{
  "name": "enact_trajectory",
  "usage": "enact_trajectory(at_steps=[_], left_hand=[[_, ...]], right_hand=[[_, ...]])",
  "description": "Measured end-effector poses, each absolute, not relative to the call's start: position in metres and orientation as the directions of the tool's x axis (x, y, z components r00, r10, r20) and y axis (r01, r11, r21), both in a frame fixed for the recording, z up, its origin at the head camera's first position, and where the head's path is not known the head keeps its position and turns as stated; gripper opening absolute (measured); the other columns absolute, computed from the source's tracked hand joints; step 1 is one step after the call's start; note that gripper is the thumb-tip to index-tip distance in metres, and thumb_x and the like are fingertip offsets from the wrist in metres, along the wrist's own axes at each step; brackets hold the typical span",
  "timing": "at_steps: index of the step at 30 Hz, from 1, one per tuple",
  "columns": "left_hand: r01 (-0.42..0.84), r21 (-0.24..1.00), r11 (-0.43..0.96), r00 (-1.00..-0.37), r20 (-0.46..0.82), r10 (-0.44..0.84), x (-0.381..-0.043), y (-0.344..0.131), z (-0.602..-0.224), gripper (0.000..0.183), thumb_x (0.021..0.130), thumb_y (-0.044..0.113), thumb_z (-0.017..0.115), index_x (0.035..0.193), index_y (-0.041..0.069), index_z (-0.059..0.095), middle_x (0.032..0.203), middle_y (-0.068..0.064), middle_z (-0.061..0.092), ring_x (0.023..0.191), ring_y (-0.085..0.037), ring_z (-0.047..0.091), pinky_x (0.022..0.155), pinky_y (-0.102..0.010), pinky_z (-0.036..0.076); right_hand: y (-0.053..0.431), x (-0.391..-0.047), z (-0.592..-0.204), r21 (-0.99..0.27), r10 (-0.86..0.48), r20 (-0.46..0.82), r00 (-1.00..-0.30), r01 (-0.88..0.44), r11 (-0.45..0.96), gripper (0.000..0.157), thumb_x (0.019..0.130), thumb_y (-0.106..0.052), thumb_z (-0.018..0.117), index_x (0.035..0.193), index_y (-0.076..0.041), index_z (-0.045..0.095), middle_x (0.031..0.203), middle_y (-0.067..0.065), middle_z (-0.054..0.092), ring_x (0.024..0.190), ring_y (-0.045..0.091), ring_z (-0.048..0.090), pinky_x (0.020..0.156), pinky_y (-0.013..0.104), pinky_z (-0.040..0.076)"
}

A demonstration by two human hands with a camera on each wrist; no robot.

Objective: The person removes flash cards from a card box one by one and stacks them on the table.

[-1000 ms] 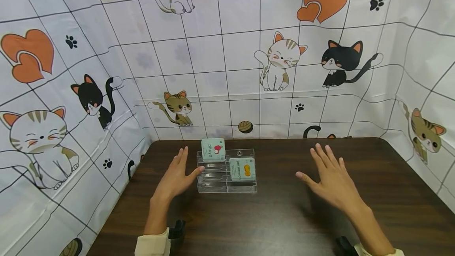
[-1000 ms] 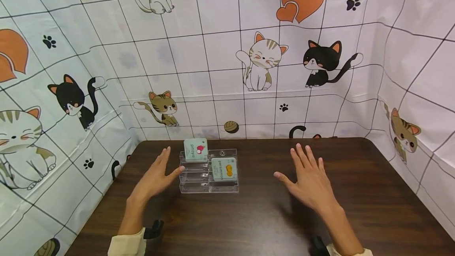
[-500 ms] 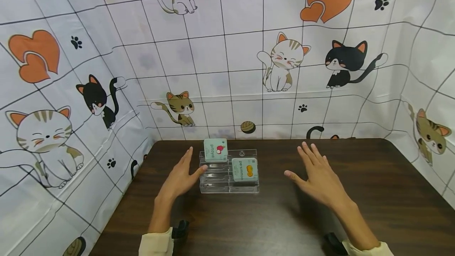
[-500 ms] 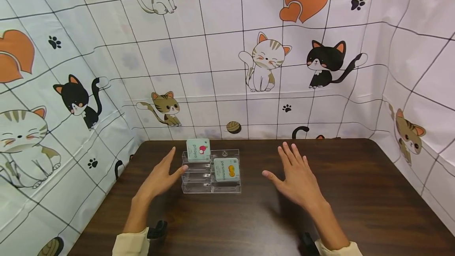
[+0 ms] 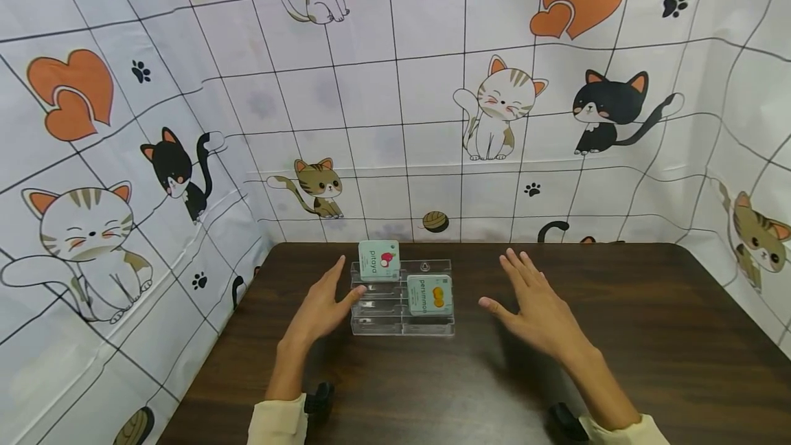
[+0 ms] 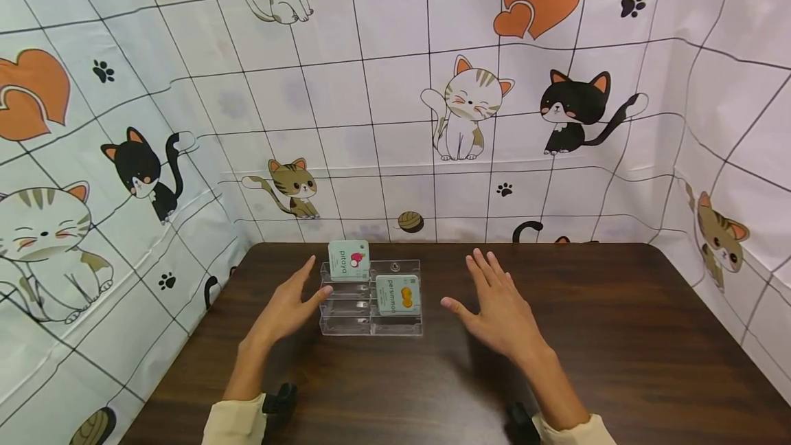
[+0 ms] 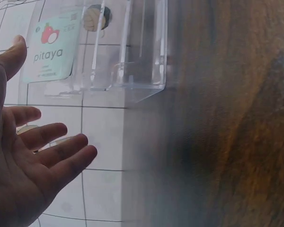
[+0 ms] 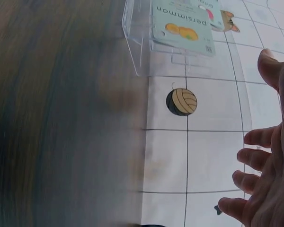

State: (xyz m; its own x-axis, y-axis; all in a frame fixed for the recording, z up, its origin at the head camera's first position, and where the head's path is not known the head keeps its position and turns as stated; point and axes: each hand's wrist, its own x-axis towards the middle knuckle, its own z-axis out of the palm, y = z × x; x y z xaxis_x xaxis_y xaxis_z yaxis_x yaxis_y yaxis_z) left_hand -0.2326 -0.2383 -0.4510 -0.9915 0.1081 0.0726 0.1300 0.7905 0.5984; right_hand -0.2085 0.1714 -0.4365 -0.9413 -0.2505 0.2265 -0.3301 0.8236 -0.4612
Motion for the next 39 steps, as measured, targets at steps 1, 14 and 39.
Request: enact_trajectory(at_steps=[1,14,39], left_hand=[[0.135,0.598,0.79,-0.991,0.075,0.113,-0.233,-0.238,-0.452,0.094,0.105,0.061,0.06,0.174,0.016,0.015,0.177,-0.021,0.025,0.162,-0.047,0.03,0.129,-0.071,0.03],[0.208,0.62,0.757,-0.978,0.134,0.159,-0.235,-0.233,-0.46,0.086,0.106,0.048,0.067,0.173,0.015,0.024,0.175,-0.02,0.032,0.157,-0.045,0.04,0.123,-0.066,0.042],[0.249,0.591,0.767,-0.968,0.175,0.179,-0.236,-0.231,-0.462,0.08,0.106,0.019,0.07,0.171,0.008,0.026,0.165,-0.023,0.048,0.143,-0.043,0.058,0.115,-0.062,0.052]], right_hand=[[0.169,-0.209,-0.437,-0.462,-0.251,0.226,-0.941,-0.331,0.823,0.1,0.101,-0.067,0.063,0.171,-0.006,0.027,0.18,0.016,0.022,0.168,0.041,0.015,0.132,0.069,0.022],[0.145,-0.213,-0.442,-0.467,-0.287,0.265,-0.921,-0.383,0.797,0.092,0.101,-0.064,0.064,0.168,-0.008,0.035,0.178,0.013,0.029,0.165,0.041,0.025,0.117,0.073,0.043],[0.11,-0.226,-0.451,-0.462,-0.327,0.311,-0.893,-0.442,0.769,0.084,0.099,-0.05,0.075,0.165,-0.008,0.043,0.175,0.013,0.035,0.163,0.038,0.031,0.11,0.07,0.052]])
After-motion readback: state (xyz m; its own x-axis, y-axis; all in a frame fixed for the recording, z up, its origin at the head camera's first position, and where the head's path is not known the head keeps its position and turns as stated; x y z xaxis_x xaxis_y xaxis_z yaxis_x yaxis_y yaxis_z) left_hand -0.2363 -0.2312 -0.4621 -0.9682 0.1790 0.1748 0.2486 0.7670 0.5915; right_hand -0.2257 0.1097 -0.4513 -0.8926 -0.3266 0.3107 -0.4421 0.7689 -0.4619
